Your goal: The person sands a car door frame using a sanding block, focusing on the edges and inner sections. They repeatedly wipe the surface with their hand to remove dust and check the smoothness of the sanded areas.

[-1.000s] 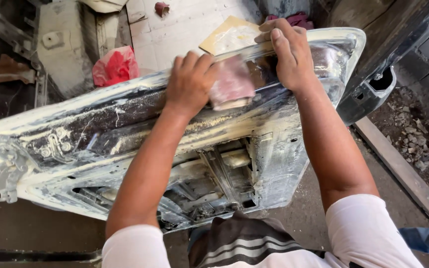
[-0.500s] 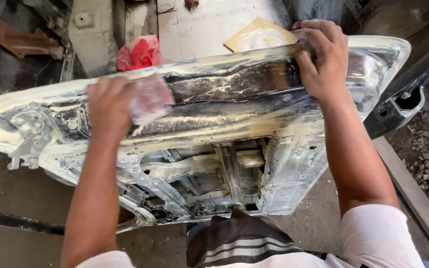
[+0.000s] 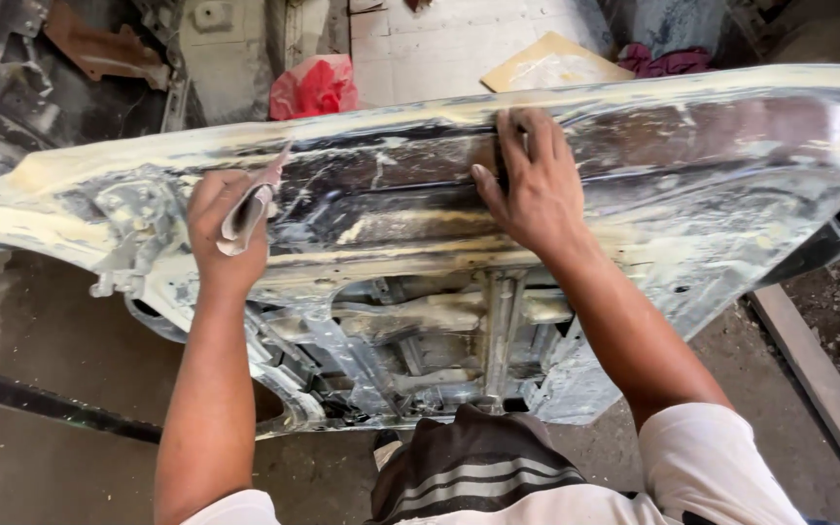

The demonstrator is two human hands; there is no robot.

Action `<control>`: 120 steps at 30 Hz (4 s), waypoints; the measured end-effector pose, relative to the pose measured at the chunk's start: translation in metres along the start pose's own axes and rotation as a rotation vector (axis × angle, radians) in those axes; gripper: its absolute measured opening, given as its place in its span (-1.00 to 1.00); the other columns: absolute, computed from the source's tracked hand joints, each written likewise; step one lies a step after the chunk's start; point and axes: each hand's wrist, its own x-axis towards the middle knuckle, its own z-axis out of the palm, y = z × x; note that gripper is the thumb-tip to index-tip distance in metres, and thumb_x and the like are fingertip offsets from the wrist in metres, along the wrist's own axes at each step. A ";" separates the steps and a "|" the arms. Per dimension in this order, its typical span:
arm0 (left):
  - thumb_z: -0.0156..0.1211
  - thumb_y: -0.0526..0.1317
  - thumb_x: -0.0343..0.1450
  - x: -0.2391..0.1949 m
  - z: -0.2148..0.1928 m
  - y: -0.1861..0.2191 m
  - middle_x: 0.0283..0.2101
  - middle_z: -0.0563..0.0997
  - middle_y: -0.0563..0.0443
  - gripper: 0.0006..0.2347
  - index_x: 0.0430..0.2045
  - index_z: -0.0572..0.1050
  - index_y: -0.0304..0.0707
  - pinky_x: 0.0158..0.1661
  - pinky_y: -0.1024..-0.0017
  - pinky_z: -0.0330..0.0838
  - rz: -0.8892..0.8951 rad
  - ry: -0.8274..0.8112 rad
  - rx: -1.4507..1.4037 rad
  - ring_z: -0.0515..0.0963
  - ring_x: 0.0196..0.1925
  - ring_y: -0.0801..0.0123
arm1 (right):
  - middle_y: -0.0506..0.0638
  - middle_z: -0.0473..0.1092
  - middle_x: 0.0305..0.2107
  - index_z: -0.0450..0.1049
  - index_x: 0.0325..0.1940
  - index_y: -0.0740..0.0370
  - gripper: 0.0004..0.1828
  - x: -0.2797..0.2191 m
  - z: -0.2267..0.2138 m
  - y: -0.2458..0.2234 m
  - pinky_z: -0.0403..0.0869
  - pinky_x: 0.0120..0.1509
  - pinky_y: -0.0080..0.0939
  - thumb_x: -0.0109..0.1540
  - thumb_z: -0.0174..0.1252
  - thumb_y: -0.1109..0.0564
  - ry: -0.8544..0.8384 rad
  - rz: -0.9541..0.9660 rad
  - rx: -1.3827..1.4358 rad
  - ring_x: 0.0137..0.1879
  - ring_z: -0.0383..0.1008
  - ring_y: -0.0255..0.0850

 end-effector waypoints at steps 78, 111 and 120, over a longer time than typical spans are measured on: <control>0.24 -0.29 0.59 -0.011 0.042 0.006 -0.14 0.58 -0.05 -0.85 -0.11 0.52 -0.47 -0.01 0.40 0.45 -0.169 -0.045 -0.517 0.55 -0.11 0.34 | 0.08 0.04 0.52 0.02 0.61 0.16 -0.11 0.004 0.056 -0.082 -0.09 0.69 0.09 0.40 -0.20 -0.47 -0.249 0.058 -0.023 0.64 -0.04 0.02; 0.21 -0.27 0.59 -0.009 0.108 0.064 -0.06 0.56 -0.06 -0.82 -0.05 0.50 -0.47 0.05 0.39 0.43 -0.183 -0.058 -0.651 0.55 0.00 0.34 | 0.21 -0.14 0.54 -0.24 0.63 0.12 0.09 -0.038 -0.037 0.084 -0.19 0.64 0.07 0.27 -0.60 -0.66 -0.534 0.271 -0.304 0.63 -0.19 0.08; 0.20 -0.30 0.60 -0.007 0.115 0.081 -0.07 0.55 -0.04 -0.84 -0.05 0.49 -0.47 0.05 0.42 0.42 -0.184 -0.052 -0.666 0.53 -0.01 0.36 | 0.19 -0.31 0.54 -0.32 0.59 0.27 0.15 -0.039 0.009 0.030 -0.28 0.64 0.06 0.26 -0.64 -0.68 -0.576 0.034 -0.183 0.65 -0.34 0.04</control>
